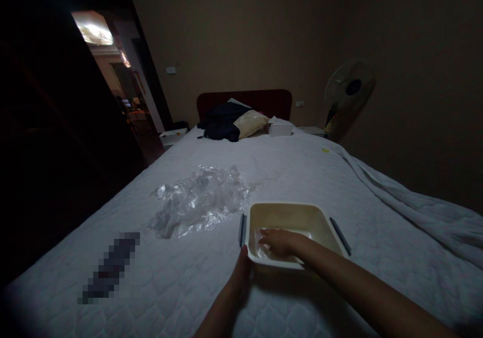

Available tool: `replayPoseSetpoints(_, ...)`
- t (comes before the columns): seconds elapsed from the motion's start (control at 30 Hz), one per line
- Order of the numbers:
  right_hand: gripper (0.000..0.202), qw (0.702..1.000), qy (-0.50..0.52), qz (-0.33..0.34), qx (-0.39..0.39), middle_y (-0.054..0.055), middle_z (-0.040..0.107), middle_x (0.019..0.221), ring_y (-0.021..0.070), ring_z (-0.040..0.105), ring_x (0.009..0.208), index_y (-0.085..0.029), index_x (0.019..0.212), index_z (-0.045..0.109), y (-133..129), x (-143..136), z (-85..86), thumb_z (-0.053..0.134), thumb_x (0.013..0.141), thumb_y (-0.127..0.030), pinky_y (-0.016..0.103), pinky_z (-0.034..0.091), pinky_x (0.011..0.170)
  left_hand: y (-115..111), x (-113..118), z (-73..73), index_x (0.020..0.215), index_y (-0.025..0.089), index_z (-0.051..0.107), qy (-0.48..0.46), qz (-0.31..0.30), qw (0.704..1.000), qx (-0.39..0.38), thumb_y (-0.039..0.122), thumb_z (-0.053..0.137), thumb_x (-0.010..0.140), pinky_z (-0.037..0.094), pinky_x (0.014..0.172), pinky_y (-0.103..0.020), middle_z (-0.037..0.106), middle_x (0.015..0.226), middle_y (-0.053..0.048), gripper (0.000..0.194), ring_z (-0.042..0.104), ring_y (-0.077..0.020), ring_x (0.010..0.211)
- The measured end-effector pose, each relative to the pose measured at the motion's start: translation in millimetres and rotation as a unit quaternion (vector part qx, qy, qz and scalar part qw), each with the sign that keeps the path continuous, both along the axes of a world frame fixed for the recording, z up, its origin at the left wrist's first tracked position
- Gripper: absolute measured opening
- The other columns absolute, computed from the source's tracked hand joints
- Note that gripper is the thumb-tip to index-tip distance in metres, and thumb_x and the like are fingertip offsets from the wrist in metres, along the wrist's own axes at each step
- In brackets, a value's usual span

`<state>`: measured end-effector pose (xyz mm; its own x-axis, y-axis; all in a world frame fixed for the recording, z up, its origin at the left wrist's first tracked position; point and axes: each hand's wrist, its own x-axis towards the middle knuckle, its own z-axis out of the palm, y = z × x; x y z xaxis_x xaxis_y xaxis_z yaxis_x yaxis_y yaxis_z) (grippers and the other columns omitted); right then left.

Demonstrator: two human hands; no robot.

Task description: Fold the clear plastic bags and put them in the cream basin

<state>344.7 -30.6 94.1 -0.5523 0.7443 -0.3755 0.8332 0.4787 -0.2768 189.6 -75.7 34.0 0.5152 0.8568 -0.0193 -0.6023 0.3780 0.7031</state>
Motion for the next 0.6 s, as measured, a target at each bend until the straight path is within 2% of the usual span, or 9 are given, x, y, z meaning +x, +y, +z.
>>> replayPoseSetpoints(0.1,0.042,0.998,0.047,-0.028,0.023,0.014,0.046,0.129,0.0262,0.046,0.114,-0.016,0.115,0.055,-7.8,1.8,19.2,0.047,0.074,-0.016,0.038,0.038,0.093,0.0,-0.2,1.6,0.113,0.01,0.055,0.008,0.007,1.0,-0.007,0.06,0.049,0.073,0.031,0.098,-0.045,0.06,0.109,-0.016,0.064,0.05,-0.0312,0.11)
replayPoseSetpoints(0.2,0.036,0.982,0.114,-0.084,0.127,0.011,0.058,0.115,0.0238,0.054,0.105,-0.018,0.112,0.057,-20.2,20.0,37.0,0.045,0.078,-0.022,0.038,0.041,0.09,1.6,-0.5,1.3,0.111,0.012,0.057,0.023,0.007,1.0,-0.015,0.064,0.053,0.066,0.033,0.097,-0.046,0.062,0.107,-0.015,0.069,0.05,-0.0325,0.109)
replayPoseSetpoints(0.3,0.034,0.928,0.154,-0.19,0.28,0.009,0.059,0.113,0.0241,0.052,0.106,-0.02,0.109,0.058,-35.3,58.1,41.2,0.041,0.081,-0.03,0.044,0.037,0.093,2.4,-0.9,-1.1,0.112,0.013,0.056,0.027,0.004,0.999,-0.017,0.065,0.053,0.064,0.031,0.098,-0.045,0.06,0.11,-0.014,0.071,0.048,-0.0318,0.111)
replayPoseSetpoints(0.4,0.042,0.857,0.182,-0.312,0.367,0.012,0.052,0.122,0.0263,0.045,0.114,-0.018,0.112,0.055,-52.4,103.6,27.8,0.043,0.078,-0.039,0.044,0.033,0.098,0.9,-0.9,-4.3,0.114,0.013,0.055,0.033,-0.001,0.999,-0.033,0.066,0.052,0.064,0.03,0.099,-0.046,0.059,0.112,-0.015,0.073,0.048,-0.0321,0.112)
replayPoseSetpoints(0.47,0.051,0.792,0.211,-0.445,0.36,0.015,0.048,0.125,0.0289,0.046,0.114,-0.016,0.115,0.051,-63.7,126.7,13.8,0.046,0.074,-0.044,0.042,0.039,0.093,-0.5,-0.7,-5.3,0.114,0.012,0.054,0.035,-0.004,0.998,-0.045,0.066,0.051,0.065,0.03,0.099,-0.048,0.059,0.113,-0.015,0.073,0.047,-0.0324,0.112)
replayPoseSetpoints(0.5,0.054,0.761,0.235,-0.512,0.321,0.017,0.05,0.122,0.0291,0.052,0.107,-0.014,0.117,0.049,-68.7,134.1,7.1,0.046,0.074,-0.046,0.04,0.044,0.086,-1.1,-0.6,-5.1,0.114,0.012,0.055,0.033,-0.004,0.998,-0.047,0.066,0.051,0.066,0.03,0.098,-0.048,0.058,0.114,-0.015,0.072,0.047,-0.0323,0.112)
replayPoseSetpoints(0.53,0.055,0.74,0.26,-0.555,0.276,0.017,0.054,0.116,0.029,0.056,0.101,-0.014,0.117,0.049,-72.7,138.5,1.4,0.046,0.073,-0.047,0.039,0.048,0.081,-1.3,-0.3,-4.5,0.113,0.012,0.055,0.03,-0.004,0.998,-0.047,0.066,0.051,0.066,0.03,0.099,-0.047,0.057,0.115,-0.015,0.072,0.047,-0.0321,0.112)
replayPoseSetpoints(0.6,0.05,0.719,0.303,-0.588,0.213,0.016,0.062,0.104,0.0279,0.061,0.09,-0.015,0.111,0.053,-77.0,139.9,-5.0,0.046,0.073,-0.046,0.037,0.051,0.073,-0.6,0.9,-2.3,0.112,0.012,0.056,0.023,-0.004,0.999,-0.041,0.066,0.051,0.066,0.03,0.099,-0.047,0.057,0.116,-0.015,0.071,0.046,-0.0318,0.113)
